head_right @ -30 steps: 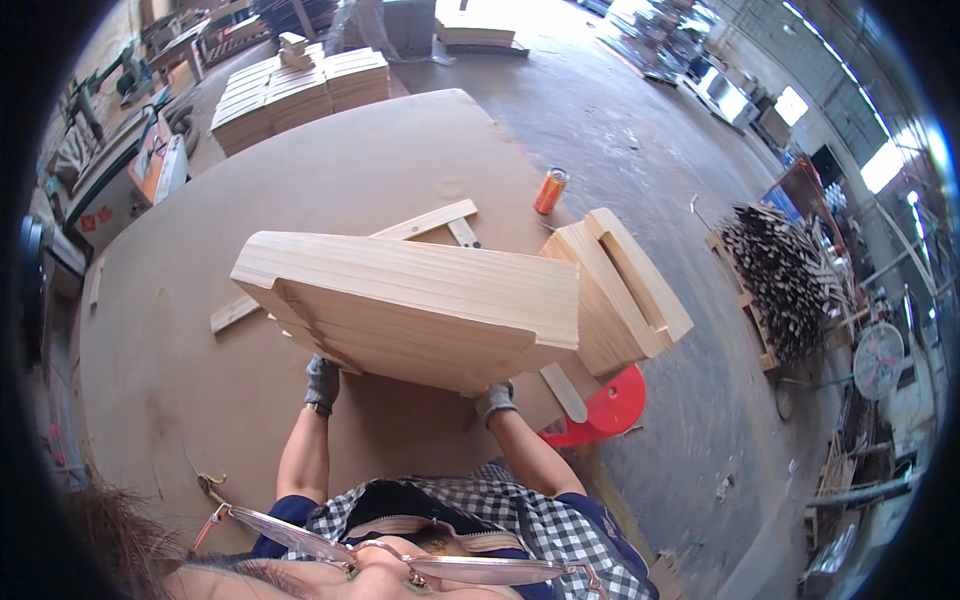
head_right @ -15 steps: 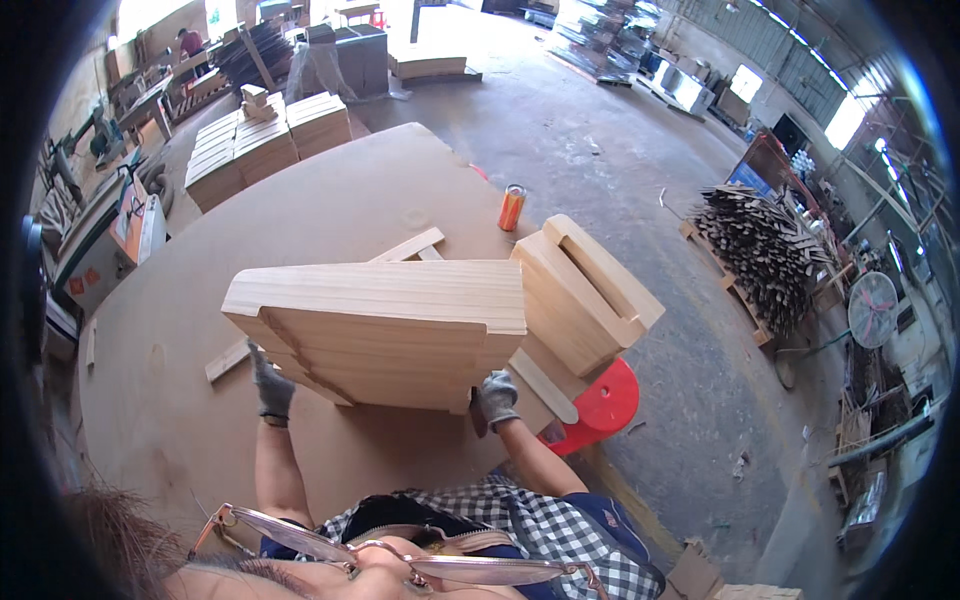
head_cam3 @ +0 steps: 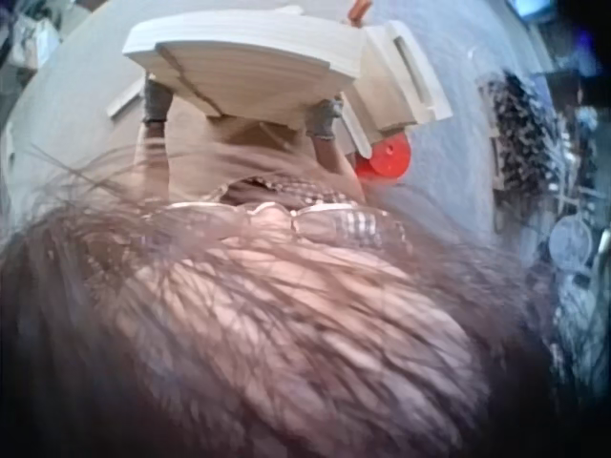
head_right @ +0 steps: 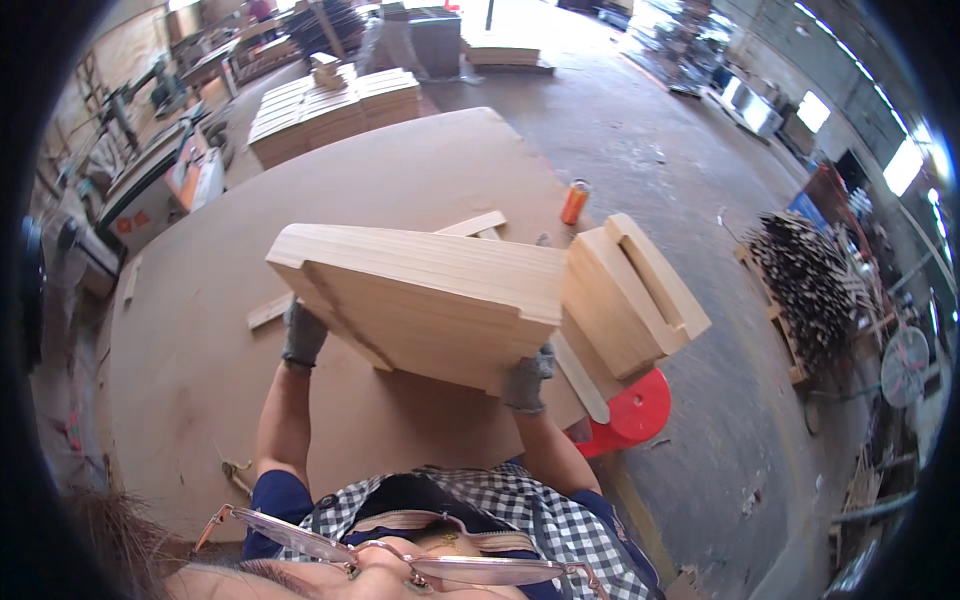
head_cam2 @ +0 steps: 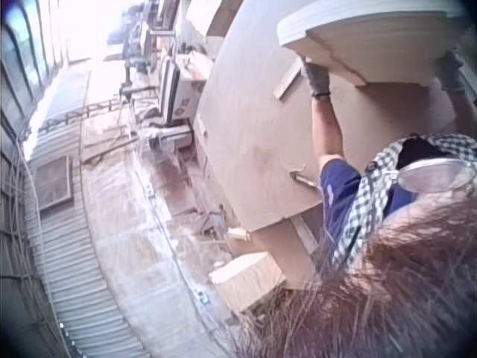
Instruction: Sanding the edges and surfaces of wooden furniture components using sandpaper and a pneumatic tool.
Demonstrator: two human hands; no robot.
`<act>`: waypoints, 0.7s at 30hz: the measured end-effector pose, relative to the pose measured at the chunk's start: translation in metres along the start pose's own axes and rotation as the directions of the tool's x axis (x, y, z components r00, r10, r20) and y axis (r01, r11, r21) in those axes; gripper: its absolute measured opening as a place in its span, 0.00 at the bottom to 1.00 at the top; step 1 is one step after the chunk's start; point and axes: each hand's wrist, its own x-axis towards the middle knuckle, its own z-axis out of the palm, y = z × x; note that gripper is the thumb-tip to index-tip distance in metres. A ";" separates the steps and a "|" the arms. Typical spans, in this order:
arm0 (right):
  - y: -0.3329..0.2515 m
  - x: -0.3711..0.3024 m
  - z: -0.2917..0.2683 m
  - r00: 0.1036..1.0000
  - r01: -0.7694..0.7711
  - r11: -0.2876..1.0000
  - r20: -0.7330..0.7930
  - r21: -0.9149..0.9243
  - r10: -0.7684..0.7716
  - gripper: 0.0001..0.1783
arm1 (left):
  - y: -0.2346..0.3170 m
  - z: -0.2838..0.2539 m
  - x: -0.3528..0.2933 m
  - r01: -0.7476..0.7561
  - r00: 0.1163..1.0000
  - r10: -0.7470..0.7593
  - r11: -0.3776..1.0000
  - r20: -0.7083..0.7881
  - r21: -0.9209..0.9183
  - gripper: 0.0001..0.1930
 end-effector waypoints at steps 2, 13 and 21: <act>0.012 0.004 -0.007 0.999 0.033 0.999 -0.028 0.004 -0.033 0.21 | 0.014 0.003 -0.001 -0.290 0.957 0.257 0.858 0.134 0.424 0.15; -0.086 -0.031 0.041 1.000 0.020 0.999 0.020 0.030 -0.020 0.18 | 0.084 -0.031 -0.025 -0.214 0.977 0.180 0.776 0.118 0.593 0.20; -0.102 -0.001 0.058 0.984 0.175 0.984 0.032 -0.002 -0.175 0.23 | 0.084 -0.034 -0.003 -0.308 0.944 0.184 0.795 0.275 0.523 0.33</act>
